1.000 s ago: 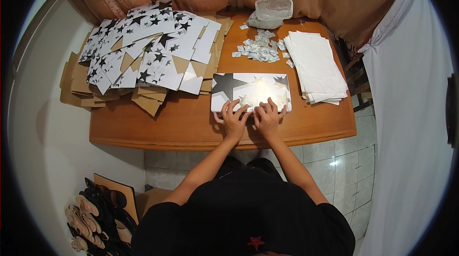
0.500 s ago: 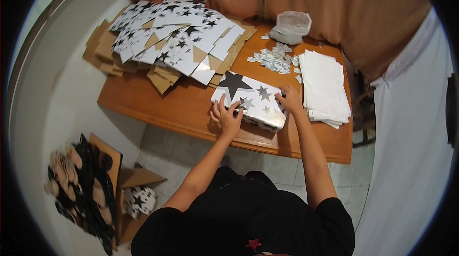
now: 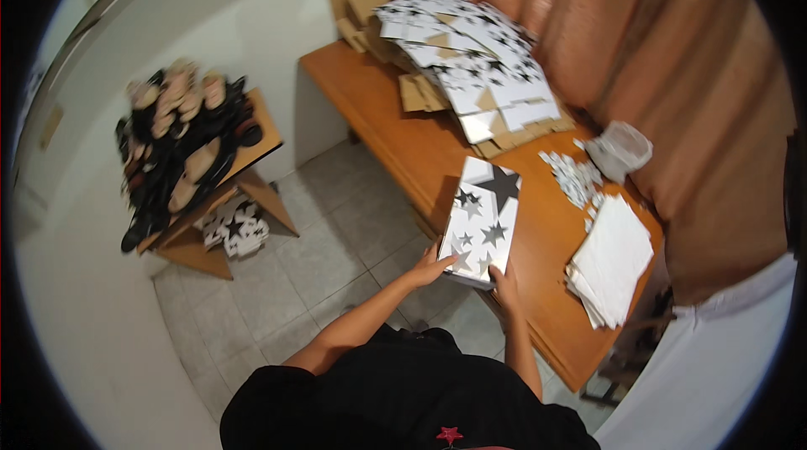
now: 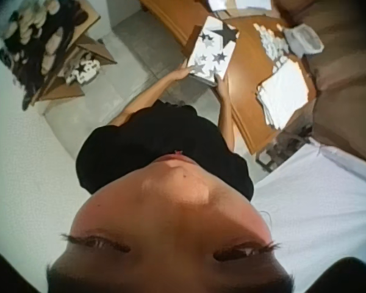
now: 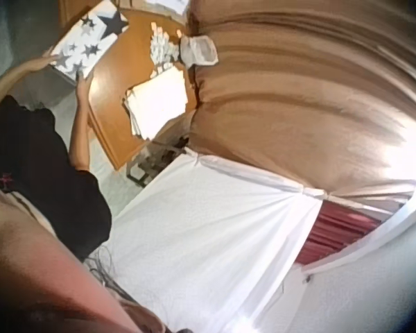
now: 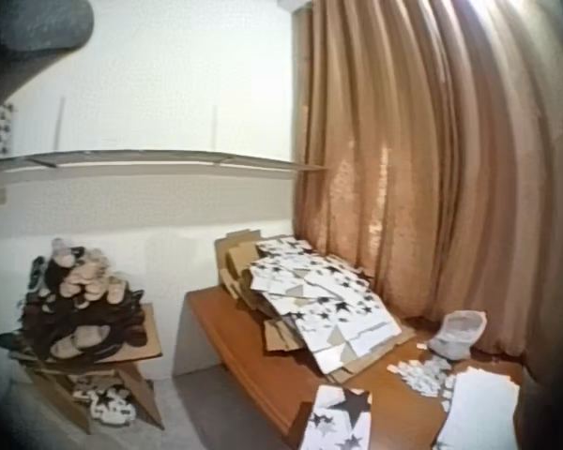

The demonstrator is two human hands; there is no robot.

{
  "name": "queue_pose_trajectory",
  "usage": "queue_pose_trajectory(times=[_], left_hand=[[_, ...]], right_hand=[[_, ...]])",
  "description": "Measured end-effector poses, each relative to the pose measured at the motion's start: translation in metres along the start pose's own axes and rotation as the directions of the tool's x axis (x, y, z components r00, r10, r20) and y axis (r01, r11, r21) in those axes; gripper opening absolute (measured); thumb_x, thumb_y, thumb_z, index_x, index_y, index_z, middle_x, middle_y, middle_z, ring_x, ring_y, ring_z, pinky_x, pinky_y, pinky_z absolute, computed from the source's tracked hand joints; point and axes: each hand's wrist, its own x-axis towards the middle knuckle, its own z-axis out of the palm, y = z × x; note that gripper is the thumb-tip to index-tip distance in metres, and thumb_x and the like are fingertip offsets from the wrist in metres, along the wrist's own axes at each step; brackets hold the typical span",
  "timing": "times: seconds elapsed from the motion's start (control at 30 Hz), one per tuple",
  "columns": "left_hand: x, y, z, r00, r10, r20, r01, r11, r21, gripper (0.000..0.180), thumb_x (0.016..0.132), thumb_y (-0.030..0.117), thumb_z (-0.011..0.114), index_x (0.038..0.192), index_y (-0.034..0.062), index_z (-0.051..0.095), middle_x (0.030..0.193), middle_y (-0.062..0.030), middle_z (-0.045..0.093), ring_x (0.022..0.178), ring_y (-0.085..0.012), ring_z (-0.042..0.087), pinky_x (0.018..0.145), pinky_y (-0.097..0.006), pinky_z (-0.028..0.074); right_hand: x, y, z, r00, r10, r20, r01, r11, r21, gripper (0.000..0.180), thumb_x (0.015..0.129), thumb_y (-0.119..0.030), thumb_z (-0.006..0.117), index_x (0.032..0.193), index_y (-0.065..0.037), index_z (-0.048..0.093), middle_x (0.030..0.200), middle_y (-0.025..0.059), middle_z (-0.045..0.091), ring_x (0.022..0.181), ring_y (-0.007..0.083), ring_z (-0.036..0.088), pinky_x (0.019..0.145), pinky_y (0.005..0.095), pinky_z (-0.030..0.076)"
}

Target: Folding flat cardboard into shoe boxes, lining them with paper, and stacking them on a shelf.

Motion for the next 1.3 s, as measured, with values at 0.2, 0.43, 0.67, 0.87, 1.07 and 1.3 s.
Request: queue_pose_trajectory(times=[0.2,0.43,0.67,0.87,1.07,1.3], left_hand=[[-0.110,-0.004,-0.104,0.999,-0.032,0.039,0.041,0.966,-0.256,0.083,0.083,0.030,0.062,0.143,0.0029,0.012,0.145,-0.0150,0.024,0.133,-0.0237,0.025,0.106,-0.034,0.025],[-0.284,-0.049,-0.250,0.924,0.063,-0.377,-0.199,0.922,-0.332,0.085,0.080,0.022,0.063,0.144,0.0034,0.009,0.145,-0.0130,0.022,0.133,-0.0227,0.022,0.107,-0.034,0.021],[-0.435,-0.030,-0.378,0.691,0.050,-0.721,-0.295,0.931,-0.218,0.089,0.078,0.019,0.066,0.144,0.0038,0.009,0.142,-0.0126,0.027,0.129,-0.0215,0.027,0.103,-0.032,0.028],[-0.499,0.014,-0.489,0.456,0.355,-0.816,-0.392,0.903,0.174,0.108,0.060,0.013,0.082,0.143,0.0049,0.014,0.136,-0.0103,0.036,0.124,-0.0183,0.035,0.100,-0.031,0.033],[-0.527,0.105,-0.617,0.247,0.567,-0.786,-0.096,0.821,0.563,0.092,0.062,0.006,0.080,0.137,0.0053,0.025,0.132,-0.0086,0.043,0.120,-0.0202,0.042,0.098,-0.032,0.037],[-0.570,0.233,-0.761,0.036,0.771,-0.636,-0.250,0.623,0.741,0.052,0.069,0.002,0.077,0.112,0.0011,0.046,0.095,-0.0047,0.059,0.080,-0.0114,0.055,0.069,-0.027,0.047]], right_hand=[[-0.052,0.051,0.112,0.962,-0.225,0.155,0.242,0.965,-0.100,0.069,0.082,-0.011,0.055,0.140,0.000,0.019,0.132,0.0163,0.033,0.124,0.0267,0.031,0.104,0.0378,0.026],[-0.104,-0.035,0.315,0.711,-0.462,0.529,0.471,0.873,0.130,0.121,0.059,-0.033,0.079,0.142,-0.002,-0.004,0.138,0.0233,0.010,0.129,0.0370,0.019,0.106,0.0448,0.022],[-0.149,-0.128,0.521,0.342,-0.790,0.509,0.789,0.535,0.300,0.114,0.059,-0.017,0.079,0.141,0.000,0.002,0.139,0.0300,0.016,0.128,0.0455,0.021,0.104,0.0487,0.024],[-0.152,-0.260,0.647,0.033,-0.943,0.331,0.857,0.197,0.476,0.101,0.063,-0.012,0.073,0.141,0.001,0.009,0.145,0.0261,0.015,0.129,0.0435,0.025,0.105,0.0460,0.024],[-0.145,-0.414,0.733,-0.190,-0.973,0.133,0.792,-0.072,0.606,0.103,0.060,-0.012,0.072,0.141,0.002,0.009,0.145,0.0255,0.016,0.129,0.0422,0.025,0.106,0.0452,0.022],[-0.142,-0.606,0.822,-0.351,-0.919,-0.178,0.706,-0.385,0.595,0.091,0.072,-0.020,0.072,0.140,0.002,0.017,0.134,0.0247,0.029,0.122,0.0378,0.034,0.102,0.0413,0.030]])
